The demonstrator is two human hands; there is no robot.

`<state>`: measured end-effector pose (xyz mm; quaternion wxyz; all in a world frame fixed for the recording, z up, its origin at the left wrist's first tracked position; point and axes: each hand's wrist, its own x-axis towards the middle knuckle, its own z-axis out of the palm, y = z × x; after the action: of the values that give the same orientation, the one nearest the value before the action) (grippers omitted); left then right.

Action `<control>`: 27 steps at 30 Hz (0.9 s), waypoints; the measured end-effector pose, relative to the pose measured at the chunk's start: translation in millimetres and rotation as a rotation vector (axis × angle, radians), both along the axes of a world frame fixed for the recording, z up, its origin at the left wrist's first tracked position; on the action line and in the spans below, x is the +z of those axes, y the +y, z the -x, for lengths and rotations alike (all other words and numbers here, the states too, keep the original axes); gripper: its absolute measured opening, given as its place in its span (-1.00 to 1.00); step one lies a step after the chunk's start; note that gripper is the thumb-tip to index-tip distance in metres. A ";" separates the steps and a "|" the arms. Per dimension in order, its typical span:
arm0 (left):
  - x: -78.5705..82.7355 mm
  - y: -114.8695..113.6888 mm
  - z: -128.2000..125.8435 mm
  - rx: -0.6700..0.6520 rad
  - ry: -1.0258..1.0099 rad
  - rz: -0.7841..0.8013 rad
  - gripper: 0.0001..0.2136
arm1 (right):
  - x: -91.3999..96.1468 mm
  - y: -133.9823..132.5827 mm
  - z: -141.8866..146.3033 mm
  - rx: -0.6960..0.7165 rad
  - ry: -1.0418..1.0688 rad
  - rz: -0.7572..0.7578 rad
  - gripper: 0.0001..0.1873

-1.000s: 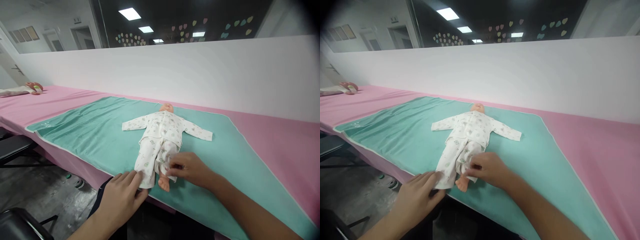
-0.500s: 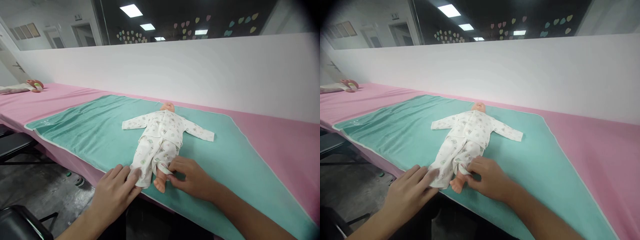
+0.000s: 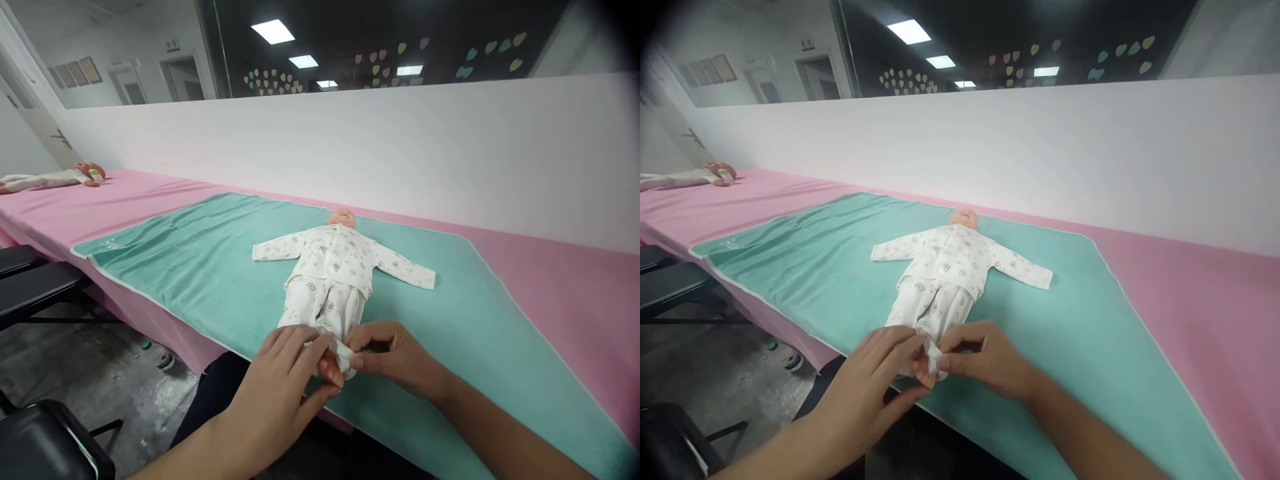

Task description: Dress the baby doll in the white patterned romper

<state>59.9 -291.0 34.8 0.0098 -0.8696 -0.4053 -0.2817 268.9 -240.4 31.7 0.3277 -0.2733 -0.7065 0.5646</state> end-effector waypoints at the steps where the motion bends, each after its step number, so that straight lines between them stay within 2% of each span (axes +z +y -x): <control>1: 0.5 1.4 -3.2 -0.001 -0.024 0.016 -0.59 | -0.4 1.1 -1.5 0.019 0.034 0.050 -0.81; 4: 0.0 3.7 -10.2 0.005 -0.090 0.073 -0.64 | 0.5 3.2 -4.3 0.073 0.096 0.146 -0.83; 6: -1.2 3.5 -12.8 -0.003 -0.119 0.138 -0.71 | 2.6 2.7 -3.9 0.115 0.086 0.155 -0.84; 8: -3.1 2.9 -13.3 -0.025 -0.120 0.194 -0.78 | 5.7 0.2 -1.6 0.189 0.015 0.135 -0.84; 11: -7.3 2.9 -10.7 -0.052 -0.089 0.220 -0.75 | 10.6 -5.9 3.7 0.296 -0.129 0.089 -0.82; 14: -11.6 3.7 -6.7 -0.069 -0.099 0.231 -0.76 | 12.6 -9.4 6.5 0.305 -0.199 0.079 -0.80; 17: -13.1 3.4 -4.5 -0.091 -0.179 0.231 -0.80 | 9.3 -7.3 5.3 0.324 -0.188 0.149 -0.79; 20: -9.5 0.3 -3.8 -0.130 -0.238 0.153 -0.82 | 1.2 -2.5 2.2 0.337 -0.128 0.264 -0.76; 23: -2.9 -5.1 -3.8 -0.185 -0.194 0.004 -0.84 | -9.1 2.0 -0.8 0.313 -0.078 0.330 -0.67; 25: 0.7 -8.1 -4.5 -0.237 -0.112 -0.071 -0.86 | -15.0 4.6 -2.5 0.284 -0.080 0.311 -0.57; 27: 2.5 -9.6 -5.7 -0.289 -0.011 -0.118 -0.87 | -18.5 6.7 -3.6 0.241 -0.113 0.231 -0.47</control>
<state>65.6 -300.6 37.3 0.0181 -0.9152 -0.2588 -0.3084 272.5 -233.6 13.2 0.1836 -0.2538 -0.6819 0.6610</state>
